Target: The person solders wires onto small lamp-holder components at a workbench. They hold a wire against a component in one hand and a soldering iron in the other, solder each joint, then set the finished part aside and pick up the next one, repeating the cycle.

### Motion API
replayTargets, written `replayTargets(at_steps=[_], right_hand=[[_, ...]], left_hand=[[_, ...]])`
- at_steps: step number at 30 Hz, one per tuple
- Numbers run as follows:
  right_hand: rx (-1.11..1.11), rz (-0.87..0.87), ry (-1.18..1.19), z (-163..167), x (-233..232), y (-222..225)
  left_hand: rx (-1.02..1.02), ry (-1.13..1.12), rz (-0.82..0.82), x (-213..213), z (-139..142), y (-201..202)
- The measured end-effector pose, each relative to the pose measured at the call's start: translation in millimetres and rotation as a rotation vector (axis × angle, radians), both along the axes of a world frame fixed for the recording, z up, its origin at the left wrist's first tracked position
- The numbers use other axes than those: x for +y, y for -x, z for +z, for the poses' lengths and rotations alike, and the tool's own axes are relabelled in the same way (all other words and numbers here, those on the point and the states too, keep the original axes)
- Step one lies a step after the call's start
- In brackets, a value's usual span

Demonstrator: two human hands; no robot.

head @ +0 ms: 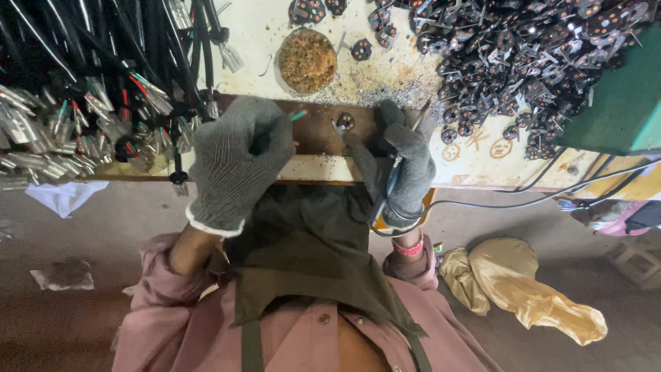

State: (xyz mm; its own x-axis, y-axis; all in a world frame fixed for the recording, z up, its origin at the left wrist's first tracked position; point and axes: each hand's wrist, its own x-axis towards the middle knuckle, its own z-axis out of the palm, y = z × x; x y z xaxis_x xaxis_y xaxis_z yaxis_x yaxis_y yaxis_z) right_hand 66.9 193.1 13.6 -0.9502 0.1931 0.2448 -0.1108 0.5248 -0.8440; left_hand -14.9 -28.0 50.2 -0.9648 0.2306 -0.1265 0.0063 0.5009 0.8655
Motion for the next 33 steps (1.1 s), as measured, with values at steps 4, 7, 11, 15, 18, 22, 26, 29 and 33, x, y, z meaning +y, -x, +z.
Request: replayTargets(at_steps=[4,7,11,15,18,22,26,29,33], right_hand=[[-0.126,0.084,0.119,2.4,9.5,-3.1],[-0.099,0.162,-0.016,-1.3,2.2,6.5],[-0.121,0.105,-0.305,-8.2,-13.8,10.4],[-0.064,0.126,-0.084,-12.3,-3.9,-14.8],[-0.206,0.016,0.029,-19.8,13.0,-37.6],[-0.196,0.128,-0.114,-27.0,20.5,-52.5],[-0.172,0.142,-0.182,-19.2,15.2,-49.4],[-0.251,0.169,-0.231,-9.7,13.4,-42.4],[-0.237,0.164,-0.176,-7.3,9.0,-35.7]], left_hand=[[-0.083,-0.115,-0.078,-3.5,-26.7,-15.0],[-0.102,-0.137,-0.113,-3.5,-45.7,-19.2],[0.041,-0.032,-0.201,2.3,-49.7,-19.7],[0.08,0.088,-0.249,9.9,-43.5,-15.2],[0.074,0.095,-0.258,10.8,-41.2,-14.4],[0.099,0.043,-0.251,10.0,-41.8,-15.8],[0.133,0.083,-0.253,12.9,-42.0,-16.1],[0.123,0.105,-0.263,14.4,-41.4,-15.4],[0.118,0.117,-0.273,13.5,-42.5,-15.0]])
